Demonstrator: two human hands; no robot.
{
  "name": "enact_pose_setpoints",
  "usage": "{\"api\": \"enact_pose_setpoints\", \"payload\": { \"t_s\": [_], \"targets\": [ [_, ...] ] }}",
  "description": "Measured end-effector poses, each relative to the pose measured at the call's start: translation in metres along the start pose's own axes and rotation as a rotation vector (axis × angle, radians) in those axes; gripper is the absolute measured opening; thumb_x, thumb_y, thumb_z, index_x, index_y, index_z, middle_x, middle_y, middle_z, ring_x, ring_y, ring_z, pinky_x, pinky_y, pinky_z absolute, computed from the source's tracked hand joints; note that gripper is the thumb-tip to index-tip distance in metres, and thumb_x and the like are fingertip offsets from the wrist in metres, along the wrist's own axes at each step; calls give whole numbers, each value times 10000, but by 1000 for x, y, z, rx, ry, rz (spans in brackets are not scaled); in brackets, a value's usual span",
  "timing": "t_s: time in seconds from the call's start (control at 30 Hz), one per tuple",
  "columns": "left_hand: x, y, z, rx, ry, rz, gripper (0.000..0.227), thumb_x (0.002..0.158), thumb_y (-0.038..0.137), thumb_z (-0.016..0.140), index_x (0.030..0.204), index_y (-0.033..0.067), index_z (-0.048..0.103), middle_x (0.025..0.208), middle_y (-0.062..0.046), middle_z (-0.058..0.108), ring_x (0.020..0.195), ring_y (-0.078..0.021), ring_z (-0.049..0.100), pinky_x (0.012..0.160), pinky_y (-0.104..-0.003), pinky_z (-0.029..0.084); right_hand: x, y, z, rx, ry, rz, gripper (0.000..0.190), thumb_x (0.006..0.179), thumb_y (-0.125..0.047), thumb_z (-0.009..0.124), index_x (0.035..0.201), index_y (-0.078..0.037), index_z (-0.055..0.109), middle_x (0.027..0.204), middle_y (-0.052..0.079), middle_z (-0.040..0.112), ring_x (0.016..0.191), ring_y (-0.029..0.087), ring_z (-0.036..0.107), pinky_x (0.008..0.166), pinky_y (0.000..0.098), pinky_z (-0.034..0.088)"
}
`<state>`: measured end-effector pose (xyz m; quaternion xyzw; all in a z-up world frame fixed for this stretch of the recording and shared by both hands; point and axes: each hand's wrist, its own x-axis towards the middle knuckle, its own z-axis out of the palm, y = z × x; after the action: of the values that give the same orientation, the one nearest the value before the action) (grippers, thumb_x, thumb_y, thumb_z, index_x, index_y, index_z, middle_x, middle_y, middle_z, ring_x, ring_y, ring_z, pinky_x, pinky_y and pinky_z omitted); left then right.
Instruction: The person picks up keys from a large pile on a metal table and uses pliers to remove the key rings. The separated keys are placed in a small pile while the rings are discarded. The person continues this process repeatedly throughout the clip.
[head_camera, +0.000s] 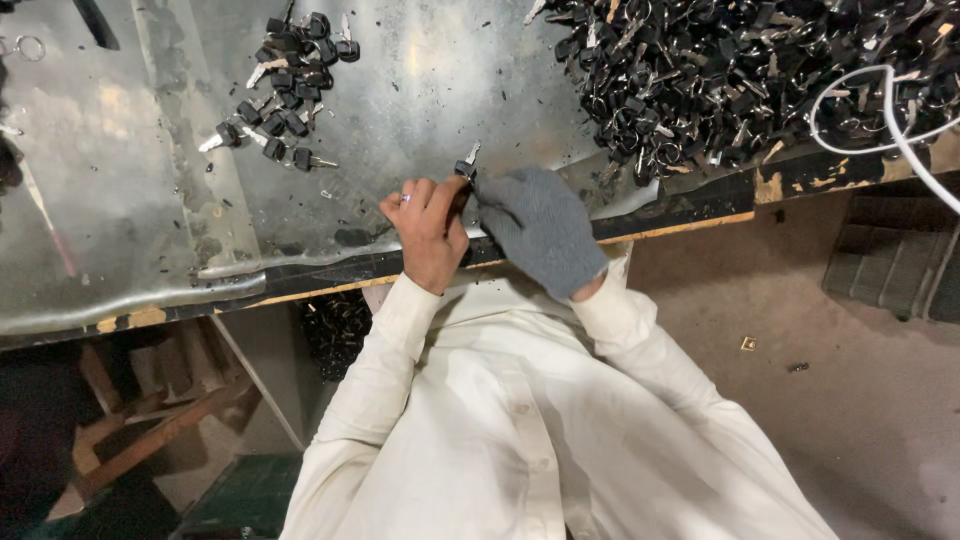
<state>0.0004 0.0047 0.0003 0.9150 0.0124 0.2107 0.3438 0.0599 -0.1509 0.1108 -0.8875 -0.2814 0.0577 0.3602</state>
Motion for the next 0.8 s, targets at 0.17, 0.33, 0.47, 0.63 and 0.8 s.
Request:
{"api": "enact_pose_setpoints", "payload": {
  "t_s": [0.17,0.33,0.47,0.63,0.8],
  "targets": [
    [4,-11,-11,123,8,-43,233,940,52,720,1158,133,702,908,-56,603,924,-222,544,931,-391,300,-40,-2,4,-121,109,-188,320,894,-107,729,1201,-29,679,1200,165,642,1090,354,605,941,465,484],
    [-10,-19,-22,-208,-12,-203,493,967,62,729,1420,64,535,904,45,724,895,-139,632,1038,-406,321,-48,20,13,-54,114,-282,360,868,-117,756,1206,-23,677,1159,158,650,1054,354,619,905,473,484],
    [-24,-17,-14,-78,16,-70,595,941,45,744,1466,36,464,907,17,692,955,-207,599,1030,-397,313,-36,18,24,-30,78,-282,418,881,-105,737,1278,1,665,1220,165,666,1066,360,629,907,470,499],
    [-28,-17,-11,15,30,43,599,964,29,724,1493,31,441,996,-51,641,949,-202,582,1020,-388,307,-13,4,37,-72,72,-210,353,906,-141,711,1244,-44,682,1222,146,676,1083,353,652,931,444,528],
    [-19,-10,-17,-10,-2,-36,457,923,14,718,1366,52,610,886,-42,540,883,-216,522,959,-390,289,-2,39,20,436,-301,197,358,985,-255,687,1291,-69,701,1220,121,744,1085,274,720,932,347,565]
  ]
}}
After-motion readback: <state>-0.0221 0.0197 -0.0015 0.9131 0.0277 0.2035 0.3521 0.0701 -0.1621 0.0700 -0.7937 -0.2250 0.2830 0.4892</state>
